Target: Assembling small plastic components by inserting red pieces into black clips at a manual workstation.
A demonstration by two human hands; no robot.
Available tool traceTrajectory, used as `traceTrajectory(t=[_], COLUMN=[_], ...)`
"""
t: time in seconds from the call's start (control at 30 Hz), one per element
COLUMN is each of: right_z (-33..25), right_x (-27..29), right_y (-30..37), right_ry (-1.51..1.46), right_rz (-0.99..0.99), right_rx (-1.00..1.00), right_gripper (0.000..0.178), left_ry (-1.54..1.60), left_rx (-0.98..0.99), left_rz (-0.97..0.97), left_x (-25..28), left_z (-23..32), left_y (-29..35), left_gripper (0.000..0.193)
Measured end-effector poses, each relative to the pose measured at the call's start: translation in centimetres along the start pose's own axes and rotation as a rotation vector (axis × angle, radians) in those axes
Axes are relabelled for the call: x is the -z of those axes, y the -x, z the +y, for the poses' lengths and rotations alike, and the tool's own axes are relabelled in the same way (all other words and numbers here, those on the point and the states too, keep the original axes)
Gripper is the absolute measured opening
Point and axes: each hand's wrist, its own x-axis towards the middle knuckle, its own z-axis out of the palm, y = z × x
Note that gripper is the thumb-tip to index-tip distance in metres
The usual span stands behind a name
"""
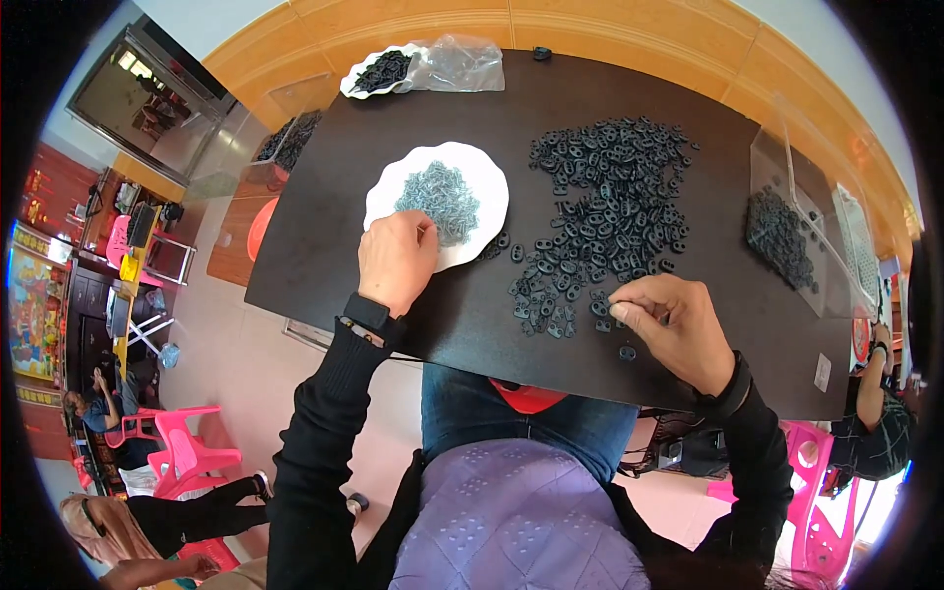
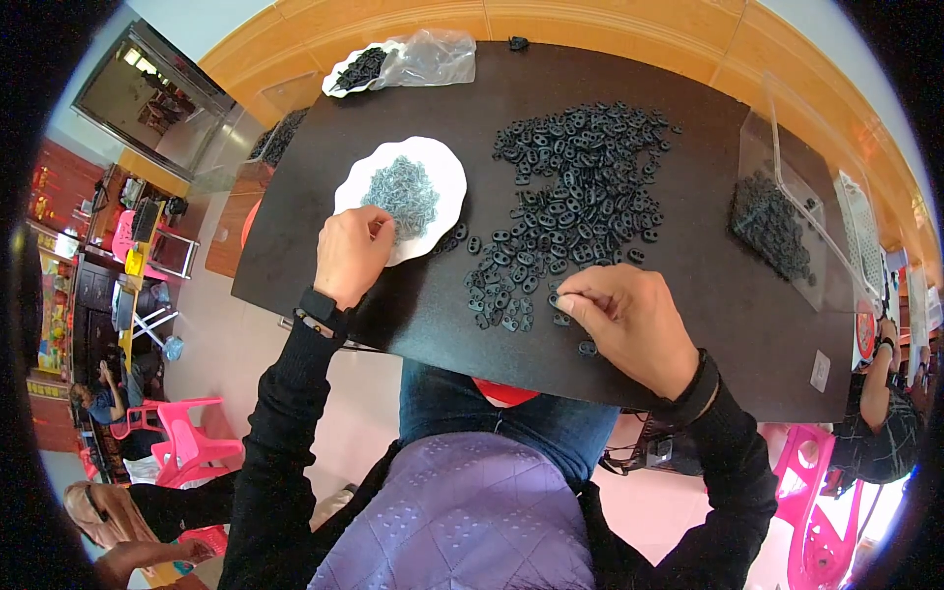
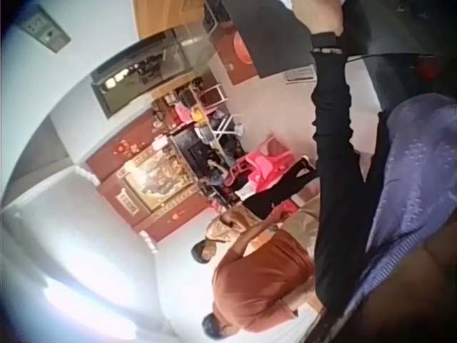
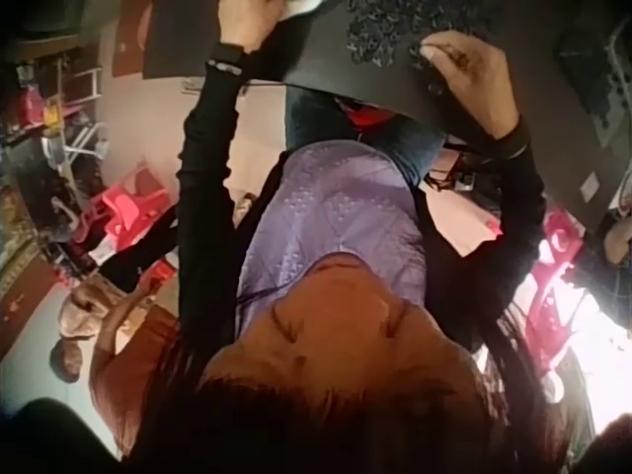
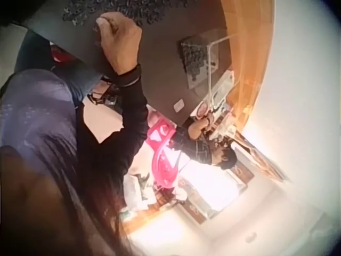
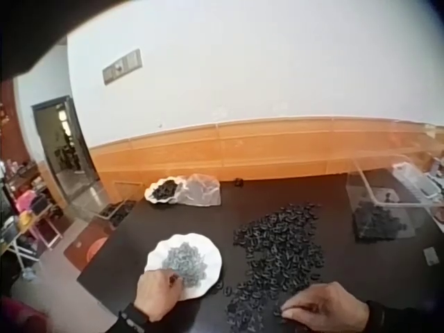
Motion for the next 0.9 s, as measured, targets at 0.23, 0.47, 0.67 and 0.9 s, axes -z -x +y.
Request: traceTrajectory(t=[0.23,0.47,0.67,0.9], right_z=[0.9,0.5,0.2,0.1], right_x=[0.3,0.4,0.3,-0.3], right_y=[-0.2,0.0,0.6,1.5], right_ry=[0.157,0.179,-0.15,-0.183], right_rz=[0.096,0.175,0.138,0.148], right_rx=[0.164,0.171,-0.099,-0.146], right_gripper=[0.018,0.017,0.018,0.02], left_ry=[0.274,0.991,1.145,1.154], left_rx=[0.063,0.272,0.232,0.075], left_rz=[0.051,0.0,-0.075,-0.203], left_x=[0.5,0.6,0.9,0.0], left_z=[0.4,3.3,5.2,6.9], left_y=[0.3,2.4,4.1,7.0], left_gripper=[0.017,0.014,0.015,0.021])
